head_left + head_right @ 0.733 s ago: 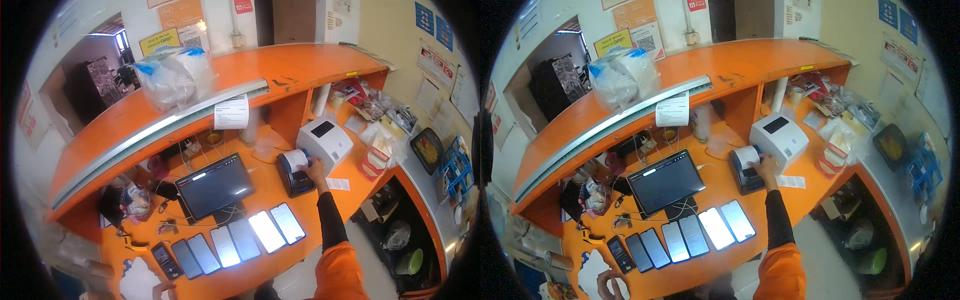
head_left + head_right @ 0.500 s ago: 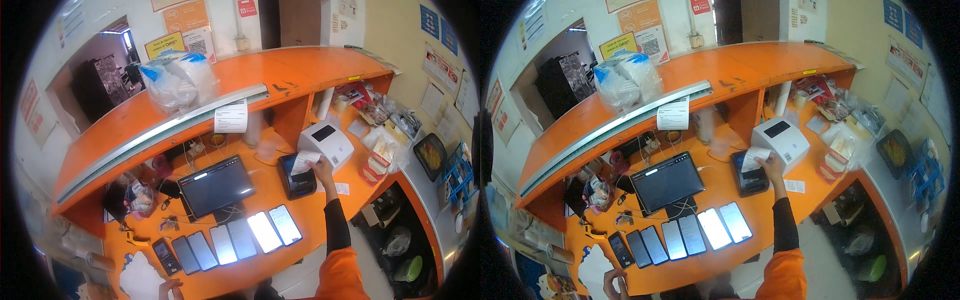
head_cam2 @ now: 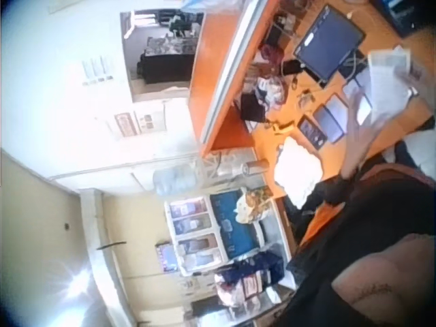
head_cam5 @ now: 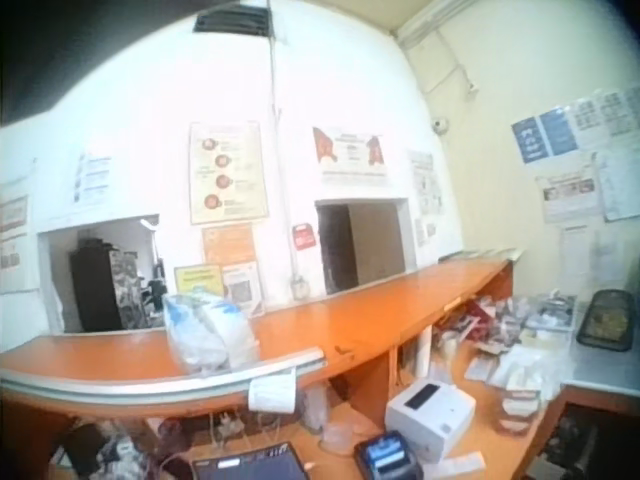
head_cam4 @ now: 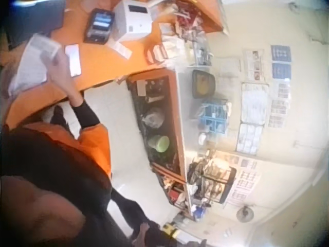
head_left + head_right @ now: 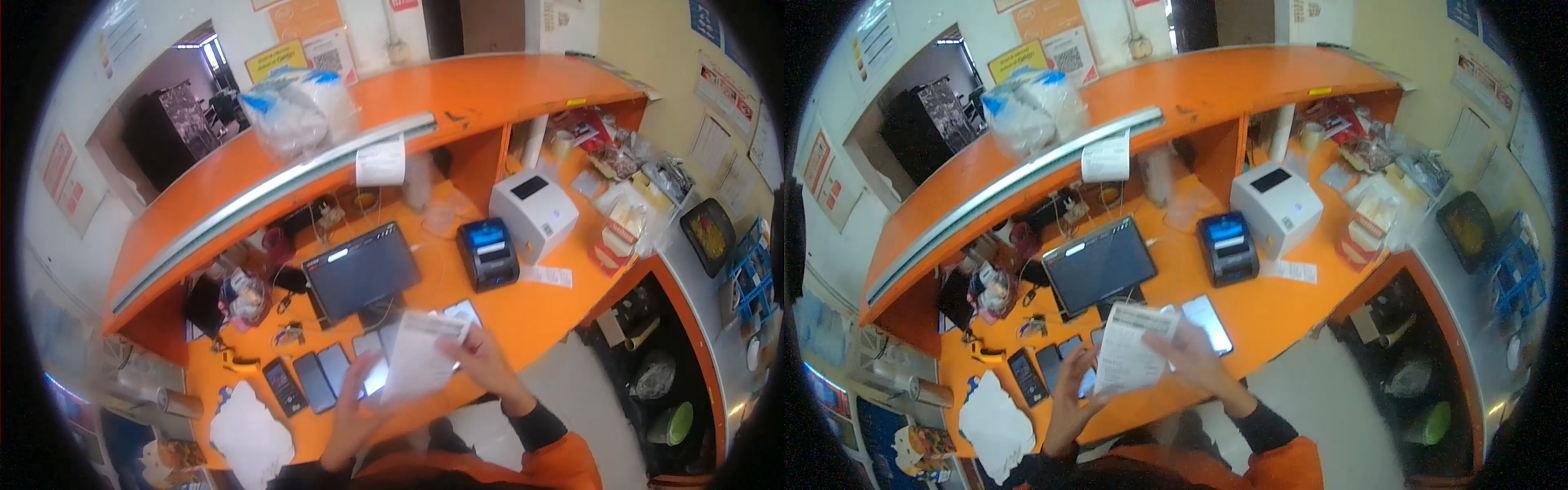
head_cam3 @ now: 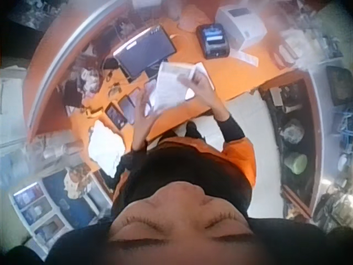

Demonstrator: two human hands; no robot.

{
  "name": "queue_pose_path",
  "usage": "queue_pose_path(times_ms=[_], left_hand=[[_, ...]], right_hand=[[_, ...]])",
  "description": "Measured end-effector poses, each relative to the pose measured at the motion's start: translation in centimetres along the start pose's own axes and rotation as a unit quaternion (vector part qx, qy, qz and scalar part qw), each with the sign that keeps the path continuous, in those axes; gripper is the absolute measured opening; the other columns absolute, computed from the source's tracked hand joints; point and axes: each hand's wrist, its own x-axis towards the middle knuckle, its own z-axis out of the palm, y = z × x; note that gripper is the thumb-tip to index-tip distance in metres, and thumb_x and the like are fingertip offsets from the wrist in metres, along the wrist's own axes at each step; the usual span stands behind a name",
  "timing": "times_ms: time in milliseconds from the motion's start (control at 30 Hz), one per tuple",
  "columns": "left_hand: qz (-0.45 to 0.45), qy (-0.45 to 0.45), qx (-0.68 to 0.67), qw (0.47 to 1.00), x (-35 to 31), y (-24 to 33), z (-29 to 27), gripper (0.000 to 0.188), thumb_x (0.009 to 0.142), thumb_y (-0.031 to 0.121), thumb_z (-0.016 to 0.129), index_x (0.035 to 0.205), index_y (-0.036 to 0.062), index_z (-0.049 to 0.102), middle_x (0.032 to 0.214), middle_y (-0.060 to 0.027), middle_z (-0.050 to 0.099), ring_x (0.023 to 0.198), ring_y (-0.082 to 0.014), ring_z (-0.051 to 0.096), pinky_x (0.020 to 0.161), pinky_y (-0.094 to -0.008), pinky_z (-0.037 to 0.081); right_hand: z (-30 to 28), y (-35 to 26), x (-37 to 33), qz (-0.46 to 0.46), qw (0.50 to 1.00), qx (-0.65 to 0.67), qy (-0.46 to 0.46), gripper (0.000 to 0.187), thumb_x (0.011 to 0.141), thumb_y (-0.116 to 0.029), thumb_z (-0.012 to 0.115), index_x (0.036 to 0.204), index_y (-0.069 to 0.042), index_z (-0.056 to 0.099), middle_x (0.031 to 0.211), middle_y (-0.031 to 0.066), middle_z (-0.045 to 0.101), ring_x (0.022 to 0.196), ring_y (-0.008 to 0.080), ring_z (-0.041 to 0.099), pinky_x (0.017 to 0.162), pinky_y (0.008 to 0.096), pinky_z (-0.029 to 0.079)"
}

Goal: The person repeatedly folds flat-packed paper food boxes into upright containers at a counter. They handle each box one at a time, creasing the sides and bottom, then place the finished boxes into a stack on the left side of the counter.

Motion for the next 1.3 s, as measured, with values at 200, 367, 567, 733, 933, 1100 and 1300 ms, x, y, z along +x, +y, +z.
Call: queue_pose_path(times_ms=[200,367,567,733,933,1100,1300], left_hand=[[-0.156,-0.171,-0.04,0.972,-0.9,3.4,0.4,0.038,0.075,0.005,0.068,0.107,-0.0028,0.051,0.102,-0.0121,0.06,0.091,-0.0161,0.058,0.081,-0.03,0.047],[-0.083,-0.193,-0.045,0.977,-1.5,2.7,-0.9,0.036,0.077,0.004,0.066,0.106,-0.0052,0.048,0.101,-0.0146,0.06,0.087,-0.016,0.06,0.075,-0.0278,0.049],[-0.051,-0.252,-0.077,0.963,-1.1,2.3,-1.6,0.039,0.077,0.002,0.064,0.11,-0.0053,0.043,0.1,-0.0184,0.06,0.089,-0.0186,0.06,0.077,-0.029,0.05],[-0.059,-0.284,-0.09,0.953,-0.4,2.6,-2.0,0.04,0.078,0.001,0.063,0.111,-0.0055,0.041,0.1,-0.0202,0.059,0.092,-0.0212,0.06,0.078,-0.0309,0.05],[-0.046,-0.297,-0.086,0.95,0.1,3.0,-2.3,0.042,0.077,0.0,0.063,0.112,-0.0053,0.039,0.101,-0.0208,0.059,0.093,-0.0223,0.06,0.08,-0.0318,0.05],[-0.044,-0.278,-0.096,0.955,-0.4,3.0,-2.3,0.045,0.077,0.0,0.063,0.114,-0.0056,0.038,0.101,-0.0208,0.059,0.093,-0.0221,0.06,0.079,-0.0317,0.05],[-0.043,-0.266,-0.089,0.959,-1.2,3.2,-1.9,0.045,0.077,0.0,0.063,0.114,-0.0058,0.038,0.101,-0.0205,0.059,0.093,-0.0218,0.06,0.079,-0.0314,0.05]], right_hand=[[1.8,-5.2,-2.3,-0.137,0.984,0.055,0.097,0.027,0.087,-0.009,0.053,0.111,0.004,0.047,0.099,0.0113,0.061,0.084,0.0126,0.06,0.071,0.0229,0.049],[3.4,-6.0,-3.7,-0.176,0.974,0.031,0.142,0.025,0.087,-0.005,0.052,0.109,0.005,0.048,0.097,0.0115,0.061,0.083,0.0121,0.061,0.068,0.0216,0.049],[4.5,-6.9,-4.9,-0.187,0.962,-0.032,0.197,0.025,0.086,-0.005,0.053,0.109,0.005,0.048,0.097,0.0112,0.062,0.082,0.012,0.061,0.068,0.0219,0.049],[4.8,-6.9,-5.3,-0.208,0.952,-0.055,0.216,0.029,0.086,-0.005,0.052,0.113,0.005,0.047,0.099,0.0112,0.061,0.084,0.0123,0.06,0.07,0.0226,0.049],[5.2,-7.8,-5.2,-0.211,0.952,-0.062,0.212,0.037,0.087,-0.005,0.051,0.122,0.005,0.042,0.107,0.0119,0.057,0.094,0.013,0.057,0.079,0.0235,0.046],[5.4,-7.9,-4.8,-0.215,0.954,-0.07,0.197,0.038,0.088,-0.005,0.049,0.124,0.004,0.041,0.11,0.0124,0.056,0.096,0.0128,0.056,0.08,0.0232,0.045],[5.1,-8.0,-5.4,-0.221,0.956,-0.073,0.179,0.038,0.088,-0.006,0.049,0.124,0.004,0.041,0.111,0.0126,0.056,0.095,0.0128,0.056,0.08,0.0229,0.045]])
